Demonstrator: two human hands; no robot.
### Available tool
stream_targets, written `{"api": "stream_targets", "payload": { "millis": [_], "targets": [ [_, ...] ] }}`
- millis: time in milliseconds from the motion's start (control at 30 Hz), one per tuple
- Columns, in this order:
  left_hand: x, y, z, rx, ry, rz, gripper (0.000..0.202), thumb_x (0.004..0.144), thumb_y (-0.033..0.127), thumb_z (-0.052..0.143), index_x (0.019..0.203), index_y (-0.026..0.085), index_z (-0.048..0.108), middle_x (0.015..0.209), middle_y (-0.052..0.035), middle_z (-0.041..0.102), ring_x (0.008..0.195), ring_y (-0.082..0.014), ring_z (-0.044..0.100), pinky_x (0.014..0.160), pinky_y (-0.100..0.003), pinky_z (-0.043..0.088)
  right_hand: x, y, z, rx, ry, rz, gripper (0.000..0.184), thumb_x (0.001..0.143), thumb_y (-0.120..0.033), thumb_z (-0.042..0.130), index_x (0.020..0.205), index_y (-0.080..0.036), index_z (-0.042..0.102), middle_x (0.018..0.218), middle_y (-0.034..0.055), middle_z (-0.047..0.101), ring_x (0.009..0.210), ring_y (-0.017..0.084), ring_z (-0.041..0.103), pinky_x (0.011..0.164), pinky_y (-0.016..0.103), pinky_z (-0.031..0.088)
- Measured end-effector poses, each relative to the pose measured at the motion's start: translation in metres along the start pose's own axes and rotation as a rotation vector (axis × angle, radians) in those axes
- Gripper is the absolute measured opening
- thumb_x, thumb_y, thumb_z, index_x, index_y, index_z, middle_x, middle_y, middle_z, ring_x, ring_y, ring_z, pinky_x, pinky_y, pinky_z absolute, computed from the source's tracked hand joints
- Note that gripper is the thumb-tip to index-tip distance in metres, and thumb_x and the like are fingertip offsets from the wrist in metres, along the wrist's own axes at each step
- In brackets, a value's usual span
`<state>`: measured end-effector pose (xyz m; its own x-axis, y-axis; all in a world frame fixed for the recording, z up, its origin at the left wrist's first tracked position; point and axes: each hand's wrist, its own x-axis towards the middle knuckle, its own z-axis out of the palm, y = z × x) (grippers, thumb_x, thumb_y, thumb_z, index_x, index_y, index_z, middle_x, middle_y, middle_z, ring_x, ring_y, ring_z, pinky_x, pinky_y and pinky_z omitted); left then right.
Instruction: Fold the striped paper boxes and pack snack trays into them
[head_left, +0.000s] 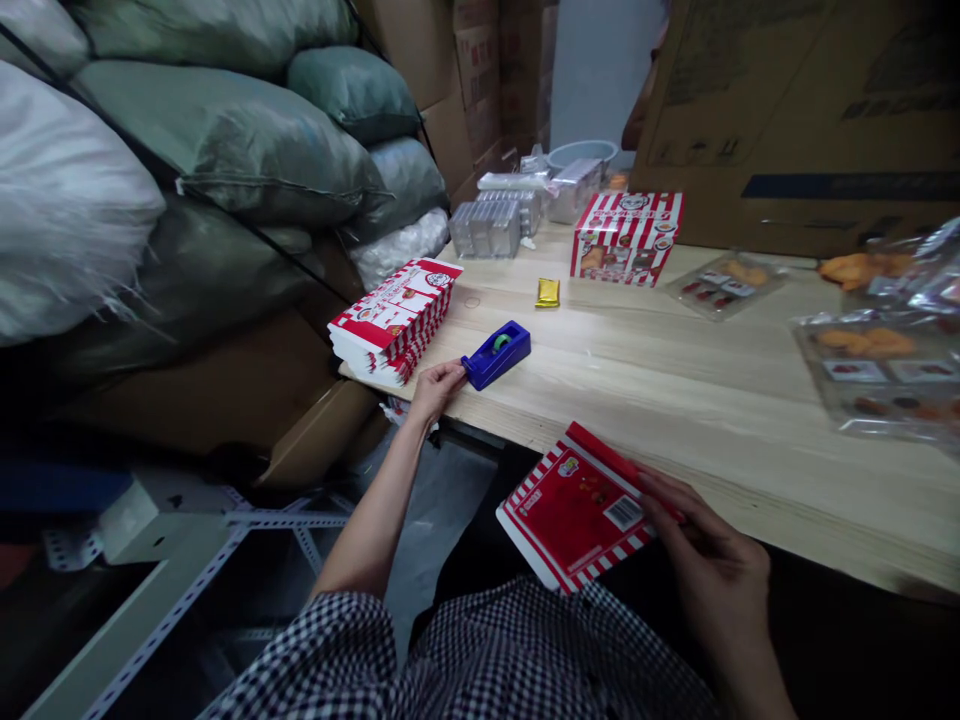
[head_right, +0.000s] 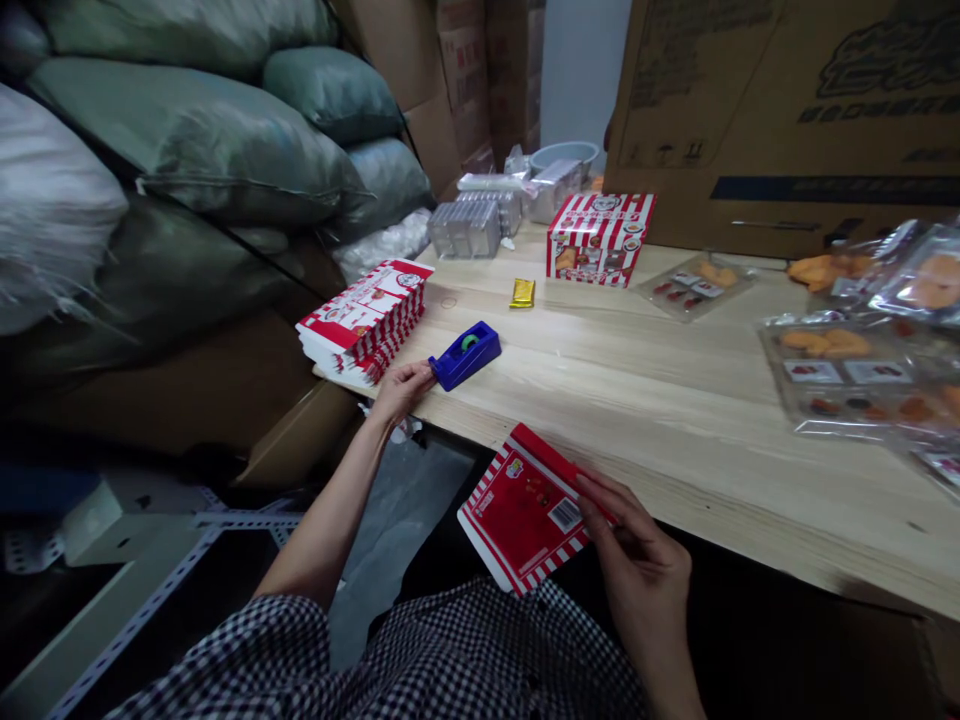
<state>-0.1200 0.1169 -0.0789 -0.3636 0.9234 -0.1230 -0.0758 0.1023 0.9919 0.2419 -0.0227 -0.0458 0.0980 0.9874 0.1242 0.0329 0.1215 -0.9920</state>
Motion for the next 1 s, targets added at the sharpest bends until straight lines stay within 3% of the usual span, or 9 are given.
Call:
{"api": "stream_targets", "payload": {
  "millis": [167,267,367,467,567,633,733,833,1000],
  "targets": [
    [-0.001,-0.005,-0.001,0.119,0.125,0.077,0.027,0.064,0.035,0.082,0.071,0.012,0.068,0.087,-0.0062,0.074,0.085,-0.0178,0.067,0.085,-0.030,0.051,-0.004,-0.018,0.003,-0.042,0.069,-0.104,0.021,0.088,-0.022,0.071,0.107,-0.028,0.078,0.120,0.0057,0.073,0.115,0.027,0.067,0.109,0.047,0.047],
    [-0.020,0.002,-0.001,0.194,0.175,0.120,0.020,0.067,0.029,0.080,0.068,0.013,0.070,0.080,-0.0049,0.073,0.081,-0.0175,0.064,0.081,-0.028,0.048,-0.011,-0.032,-0.001,-0.116,0.122,-0.164,0.022,0.089,-0.019,0.070,0.107,-0.029,0.078,0.121,0.0046,0.072,0.114,0.026,0.068,0.111,0.048,0.046],
    [-0.062,0.015,0.011,0.217,0.135,0.152,0.018,0.075,0.031,0.076,0.079,0.014,0.073,0.074,-0.0017,0.069,0.072,-0.0153,0.060,0.075,-0.026,0.047,-0.019,-0.041,-0.003,-0.226,0.111,-0.239,0.031,0.090,-0.015,0.067,0.114,-0.033,0.076,0.127,0.0034,0.070,0.115,0.026,0.067,0.108,0.048,0.049],
    [-0.123,0.033,0.038,0.164,0.014,0.158,0.018,0.082,0.033,0.074,0.090,0.018,0.076,0.073,-0.0002,0.070,0.069,-0.0139,0.061,0.072,-0.025,0.047,-0.024,-0.038,0.004,-0.297,0.035,-0.310,0.042,0.092,-0.010,0.061,0.124,-0.037,0.071,0.134,0.0019,0.066,0.118,0.026,0.066,0.105,0.048,0.053],
    [-0.179,0.051,0.070,-0.008,-0.105,0.064,0.014,0.082,0.029,0.077,0.094,0.022,0.078,0.076,-0.0003,0.072,0.065,-0.0125,0.062,0.068,-0.024,0.049,-0.026,-0.026,0.014,-0.326,-0.049,-0.379,0.053,0.093,-0.005,0.057,0.133,-0.039,0.064,0.140,0.0011,0.062,0.122,0.025,0.064,0.103,0.048,0.055],
    [-0.202,0.058,0.087,-0.071,-0.164,-0.013,0.014,0.082,0.029,0.077,0.093,0.021,0.079,0.077,-0.0014,0.073,0.063,-0.0119,0.062,0.066,-0.024,0.050,-0.028,-0.017,0.019,-0.339,-0.090,-0.414,0.057,0.092,-0.003,0.057,0.135,-0.039,0.062,0.142,0.0012,0.061,0.124,0.026,0.063,0.103,0.047,0.056],
    [-0.213,0.059,0.101,-0.191,-0.220,-0.097,0.037,0.081,0.028,0.078,0.118,0.025,0.073,0.074,0.0003,0.072,0.060,-0.0104,0.061,0.065,-0.023,0.050,-0.030,-0.007,0.022,-0.350,-0.115,-0.435,0.058,0.092,-0.002,0.055,0.137,-0.039,0.061,0.145,0.0016,0.058,0.126,0.026,0.062,0.103,0.048,0.056],
    [-0.211,0.053,0.105,-0.305,-0.265,-0.164,0.076,0.081,0.025,0.079,0.148,0.027,0.044,0.073,0.0026,0.071,0.059,-0.0085,0.059,0.065,-0.021,0.048,-0.031,-0.003,0.022,-0.357,-0.128,-0.453,0.060,0.092,-0.001,0.054,0.139,-0.038,0.059,0.146,0.0019,0.058,0.128,0.026,0.061,0.104,0.049,0.056],
    [-0.209,0.039,0.110,-0.332,-0.215,-0.237,0.082,0.078,0.027,0.082,0.148,0.022,0.038,0.072,0.0023,0.071,0.057,-0.0086,0.061,0.062,-0.019,0.048,-0.031,0.001,0.022,-0.362,-0.171,-0.477,0.063,0.092,0.000,0.052,0.142,-0.038,0.056,0.148,0.0030,0.055,0.131,0.025,0.058,0.107,0.049,0.053]
  ]
}}
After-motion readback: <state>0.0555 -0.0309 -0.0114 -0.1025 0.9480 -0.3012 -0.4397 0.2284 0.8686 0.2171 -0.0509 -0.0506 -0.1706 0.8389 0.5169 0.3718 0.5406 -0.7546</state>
